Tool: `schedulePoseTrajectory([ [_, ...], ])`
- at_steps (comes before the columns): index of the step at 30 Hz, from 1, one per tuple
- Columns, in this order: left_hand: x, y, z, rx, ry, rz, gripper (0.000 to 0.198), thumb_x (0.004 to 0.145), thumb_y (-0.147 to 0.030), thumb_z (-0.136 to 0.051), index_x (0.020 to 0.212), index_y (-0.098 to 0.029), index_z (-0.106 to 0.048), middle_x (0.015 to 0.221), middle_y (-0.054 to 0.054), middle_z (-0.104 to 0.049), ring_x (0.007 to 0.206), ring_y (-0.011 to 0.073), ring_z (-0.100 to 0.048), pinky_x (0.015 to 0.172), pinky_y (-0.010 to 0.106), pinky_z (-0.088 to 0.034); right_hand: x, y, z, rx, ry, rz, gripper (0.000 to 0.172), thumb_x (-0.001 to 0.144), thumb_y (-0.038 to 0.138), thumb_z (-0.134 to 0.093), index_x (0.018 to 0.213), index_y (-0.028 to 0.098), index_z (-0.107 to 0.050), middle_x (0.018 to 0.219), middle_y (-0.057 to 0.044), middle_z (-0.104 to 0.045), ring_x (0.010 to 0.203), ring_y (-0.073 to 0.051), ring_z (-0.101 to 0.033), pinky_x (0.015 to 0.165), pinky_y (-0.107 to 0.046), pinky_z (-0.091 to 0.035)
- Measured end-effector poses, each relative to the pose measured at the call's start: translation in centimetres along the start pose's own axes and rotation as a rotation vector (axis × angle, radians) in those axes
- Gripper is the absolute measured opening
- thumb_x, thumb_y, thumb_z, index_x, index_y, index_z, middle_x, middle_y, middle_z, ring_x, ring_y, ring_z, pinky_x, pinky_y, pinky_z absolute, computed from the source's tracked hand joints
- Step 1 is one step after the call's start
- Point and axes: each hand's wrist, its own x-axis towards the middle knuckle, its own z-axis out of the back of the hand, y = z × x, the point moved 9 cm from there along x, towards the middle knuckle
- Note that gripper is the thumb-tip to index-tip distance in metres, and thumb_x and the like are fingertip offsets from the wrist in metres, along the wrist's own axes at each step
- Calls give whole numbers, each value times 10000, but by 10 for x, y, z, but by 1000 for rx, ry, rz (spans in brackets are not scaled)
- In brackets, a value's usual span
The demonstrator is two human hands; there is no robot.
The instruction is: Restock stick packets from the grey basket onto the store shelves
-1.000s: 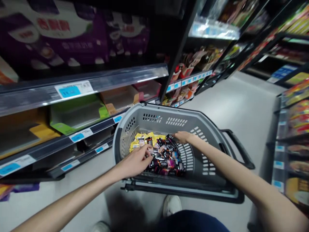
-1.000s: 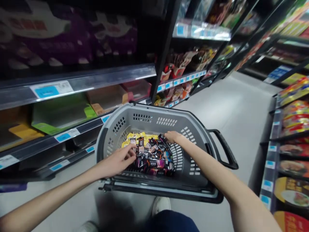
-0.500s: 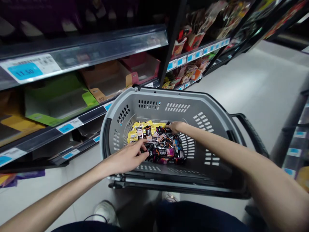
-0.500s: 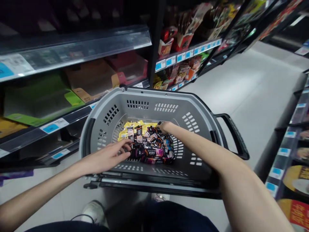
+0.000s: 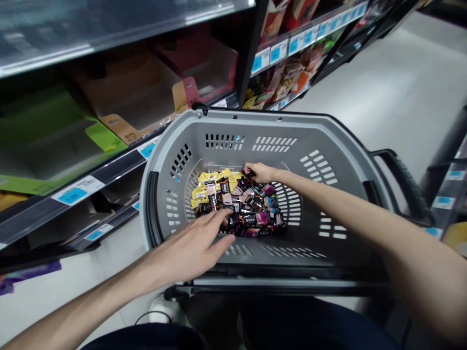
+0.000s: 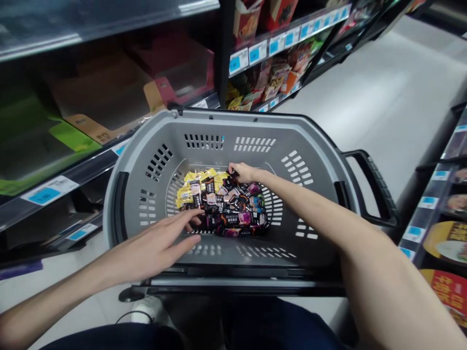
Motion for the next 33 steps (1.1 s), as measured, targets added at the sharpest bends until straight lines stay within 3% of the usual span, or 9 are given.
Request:
schedulePoseTrajectory([
  [6,-3,-1,3,28,-12,-49,656,1010,-549,-299,1563,-197,-314,1582,126,-411,1440,344,-416,1160,529,-385,-7,7,-33,-20,49,6,622,792,30,-620,1368,130,-407,1253,-177,-622,1101,-267,-619,894,-316,-459],
  [13,-1,2,8,25,-30,-49,653,1009,-553,-303,1548,-188,-347,1566,135,-434,1430,354,-428,1150,531,-397,-6,3,-37,-78,66,-64,710,763,117,-734,1386,132,-393,1233,-203,-629,1098,-301,-635,915,-347,-477],
  [17,-1,5,12,22,-39,-26,647,1008,-554,-301,1553,-208,-339,1578,118,-420,1433,342,-427,1169,519,-375,-3,4,-31,-122,77,-56,638,757,169,-771,1333,136,-497,1192,-182,-658,1054,-295,-656,884,-323,-487],
  [22,-1,7,12,10,-42,-13,628,1002,-563,-319,1540,-241,-360,1538,104,-476,1395,326,-478,1161,500,-386,-1,8,-24,-174,97,-44,315,813,239,-742,1103,129,-687,1072,-161,-711,1012,-293,-672,863,-315,-483],
  [27,1,8,12,7,-57,-26,628,1002,-564,-331,1538,-237,-357,1469,116,-543,1343,307,-528,1148,475,-400,-2,16,-16,-193,110,-41,295,800,240,-763,1070,129,-729,1010,-146,-730,945,-283,-683,796,-301,-485],
  [31,2,9,13,-20,-72,-32,641,1000,-566,-346,1549,-235,-337,1460,124,-545,1313,308,-550,1137,470,-409,2,21,13,-183,66,-52,363,795,268,-788,1127,138,-719,968,-135,-731,951,-287,-676,766,-302,-483],
  [33,1,8,16,-46,-97,-44,626,998,-558,-363,1542,-249,-344,1488,115,-518,1321,310,-541,1149,470,-396,2,31,37,-118,5,-16,310,809,282,-785,1087,155,-729,918,-104,-731,925,-266,-674,775,-301,-482],
])
